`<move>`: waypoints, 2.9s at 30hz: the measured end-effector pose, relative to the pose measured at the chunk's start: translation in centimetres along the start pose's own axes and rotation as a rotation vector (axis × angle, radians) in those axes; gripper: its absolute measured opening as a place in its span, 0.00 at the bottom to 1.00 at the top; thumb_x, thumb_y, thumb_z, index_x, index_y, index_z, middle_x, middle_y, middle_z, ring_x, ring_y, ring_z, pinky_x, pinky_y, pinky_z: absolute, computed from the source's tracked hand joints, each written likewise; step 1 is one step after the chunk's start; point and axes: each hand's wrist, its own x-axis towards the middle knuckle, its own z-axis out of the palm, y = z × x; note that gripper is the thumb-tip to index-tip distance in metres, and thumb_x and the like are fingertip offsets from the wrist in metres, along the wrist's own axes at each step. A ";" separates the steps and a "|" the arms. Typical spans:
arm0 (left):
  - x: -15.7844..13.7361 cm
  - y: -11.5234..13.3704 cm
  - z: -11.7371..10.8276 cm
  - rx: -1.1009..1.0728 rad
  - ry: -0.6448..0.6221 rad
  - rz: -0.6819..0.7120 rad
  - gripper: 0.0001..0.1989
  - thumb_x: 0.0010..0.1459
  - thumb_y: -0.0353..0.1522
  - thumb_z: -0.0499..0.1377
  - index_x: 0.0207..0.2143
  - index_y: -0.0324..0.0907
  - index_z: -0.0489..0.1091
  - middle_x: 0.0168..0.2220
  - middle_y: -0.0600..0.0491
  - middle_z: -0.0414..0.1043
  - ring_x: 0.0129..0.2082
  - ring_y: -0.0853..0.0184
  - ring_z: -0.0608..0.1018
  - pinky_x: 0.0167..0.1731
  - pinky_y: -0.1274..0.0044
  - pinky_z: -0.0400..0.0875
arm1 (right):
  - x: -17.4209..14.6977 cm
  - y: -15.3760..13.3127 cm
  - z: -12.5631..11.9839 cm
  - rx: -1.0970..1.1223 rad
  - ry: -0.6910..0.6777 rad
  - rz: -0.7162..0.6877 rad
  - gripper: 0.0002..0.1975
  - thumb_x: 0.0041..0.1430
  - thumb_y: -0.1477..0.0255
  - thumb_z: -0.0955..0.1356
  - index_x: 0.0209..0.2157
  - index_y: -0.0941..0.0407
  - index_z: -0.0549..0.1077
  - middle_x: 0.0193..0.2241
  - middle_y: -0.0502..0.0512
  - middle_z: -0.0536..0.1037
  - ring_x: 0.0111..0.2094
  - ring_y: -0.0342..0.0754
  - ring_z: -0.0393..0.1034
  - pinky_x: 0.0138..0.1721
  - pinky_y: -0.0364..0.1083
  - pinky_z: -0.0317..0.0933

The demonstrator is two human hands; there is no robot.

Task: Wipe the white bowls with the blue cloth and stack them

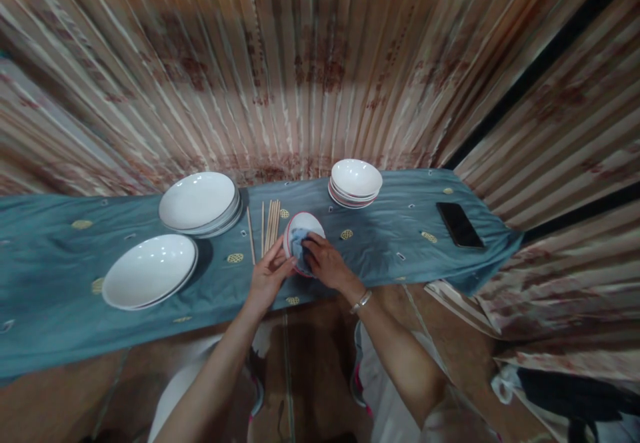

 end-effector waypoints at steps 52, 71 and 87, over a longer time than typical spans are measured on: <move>1.5 0.2 -0.2 0.801 -0.040 0.623 0.05 0.49 0.35 0.68 0.31 0.48 0.79 0.35 0.49 0.79 0.43 0.55 0.77 0.58 0.61 0.55 | 0.1 -0.6 -5.1 0.918 0.633 0.363 0.20 0.52 0.53 0.69 0.35 0.56 0.76 0.30 0.51 0.78 0.32 0.47 0.70 0.38 0.46 0.64; 0.7 0.2 1.0 -0.338 0.085 0.119 0.05 0.47 0.32 0.66 0.29 0.42 0.75 0.27 0.54 0.78 0.29 0.67 0.77 0.33 0.77 0.70 | -0.9 -7.3 0.6 -0.320 0.223 -0.117 0.29 0.66 0.64 0.64 0.67 0.49 0.56 0.70 0.58 0.52 0.71 0.62 0.34 0.65 0.66 0.34; 0.5 1.1 1.7 -0.396 0.080 0.061 0.23 0.37 0.41 0.74 0.34 0.37 0.77 0.29 0.50 0.81 0.34 0.59 0.82 0.40 0.71 0.74 | 1.4 -6.1 -0.4 -0.084 0.383 0.028 0.23 0.71 0.67 0.56 0.64 0.54 0.61 0.66 0.59 0.61 0.67 0.56 0.47 0.65 0.61 0.44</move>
